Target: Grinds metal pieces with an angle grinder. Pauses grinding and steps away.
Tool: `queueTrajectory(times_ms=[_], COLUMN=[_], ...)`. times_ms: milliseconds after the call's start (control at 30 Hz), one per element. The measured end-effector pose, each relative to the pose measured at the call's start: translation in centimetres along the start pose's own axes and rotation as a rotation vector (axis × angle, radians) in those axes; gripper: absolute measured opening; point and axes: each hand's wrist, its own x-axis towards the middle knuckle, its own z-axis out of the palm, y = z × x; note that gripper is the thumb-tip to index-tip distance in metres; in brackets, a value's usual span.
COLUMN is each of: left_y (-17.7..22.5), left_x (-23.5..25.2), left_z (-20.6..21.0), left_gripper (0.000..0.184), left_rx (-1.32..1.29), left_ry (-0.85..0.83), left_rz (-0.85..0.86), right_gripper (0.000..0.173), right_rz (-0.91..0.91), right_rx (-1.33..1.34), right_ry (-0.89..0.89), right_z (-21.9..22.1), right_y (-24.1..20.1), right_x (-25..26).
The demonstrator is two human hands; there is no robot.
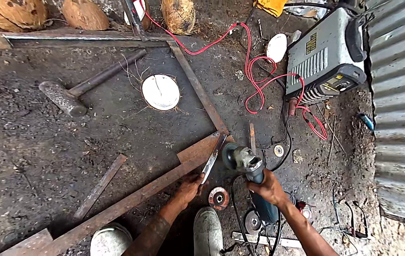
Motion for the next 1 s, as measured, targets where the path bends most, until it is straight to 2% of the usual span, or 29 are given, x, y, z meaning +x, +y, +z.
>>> queueTrajectory(times_ms=[100,200,533,767,1000], left_y=[-0.1,0.1,0.2,1.0,1.2], left_x=[0.2,0.5,-1.1,-0.9,-1.0], left_z=[-0.1,0.1,-1.1,-1.4,-0.8], left_gripper=[0.024,0.030,0.034,0.032,0.036], left_rx=[0.095,0.177,-0.147,-0.299,-0.415], left_ry=[0.014,0.047,-0.101,-0.044,0.018], left_rz=[0.112,0.178,-0.170,-0.285,-0.294], right_gripper=[0.055,0.055,0.064,0.064,0.062], right_rz=[-0.012,-0.036,-0.009,-0.018,0.031], right_rx=[0.066,0.076,-0.094,-0.151,-0.130], right_ry=[0.069,0.081,-0.094,-0.103,-0.042], right_z=[-1.0,-1.0,2.4,2.4,1.9], right_y=[0.4,0.7,-0.3,-0.8,-1.5], right_x=[-0.5,-1.0,-1.9,-1.1,0.8])
